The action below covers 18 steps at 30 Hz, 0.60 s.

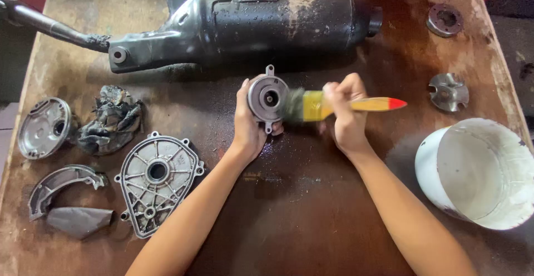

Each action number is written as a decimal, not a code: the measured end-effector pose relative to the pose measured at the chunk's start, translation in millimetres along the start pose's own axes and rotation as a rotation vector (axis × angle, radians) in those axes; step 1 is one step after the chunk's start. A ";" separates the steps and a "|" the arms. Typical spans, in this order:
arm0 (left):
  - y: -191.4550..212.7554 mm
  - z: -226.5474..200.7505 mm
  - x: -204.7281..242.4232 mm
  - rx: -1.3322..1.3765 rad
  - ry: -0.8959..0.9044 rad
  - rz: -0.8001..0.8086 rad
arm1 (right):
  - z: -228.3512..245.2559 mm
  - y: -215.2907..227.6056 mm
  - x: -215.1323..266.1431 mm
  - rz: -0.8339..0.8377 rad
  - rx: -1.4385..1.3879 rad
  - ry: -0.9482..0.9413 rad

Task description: The person scrubs a small, circular metal part with a yellow-handled brush, repeatedly dipping the brush into a white container of liquid. They rotate the part in their hands to clean different surfaces while other disassembled mechanical components lie on the table.

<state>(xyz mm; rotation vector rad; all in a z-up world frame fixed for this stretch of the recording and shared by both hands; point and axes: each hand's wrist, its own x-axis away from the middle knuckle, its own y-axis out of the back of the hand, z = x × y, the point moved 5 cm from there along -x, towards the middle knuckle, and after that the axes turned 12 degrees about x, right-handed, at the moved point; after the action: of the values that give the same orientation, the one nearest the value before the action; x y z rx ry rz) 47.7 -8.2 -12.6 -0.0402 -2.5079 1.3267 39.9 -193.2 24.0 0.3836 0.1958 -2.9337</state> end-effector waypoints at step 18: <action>3.7 8.3 -8.4 0.049 0.026 0.234 | 4.4 4.6 -2.7 -0.238 0.021 -0.099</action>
<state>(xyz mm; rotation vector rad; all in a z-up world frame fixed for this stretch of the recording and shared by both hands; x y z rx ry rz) 53.0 -14.2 -22.1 -0.3483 -2.5080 1.4637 42.3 -198.0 28.5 0.2310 0.2110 -3.1813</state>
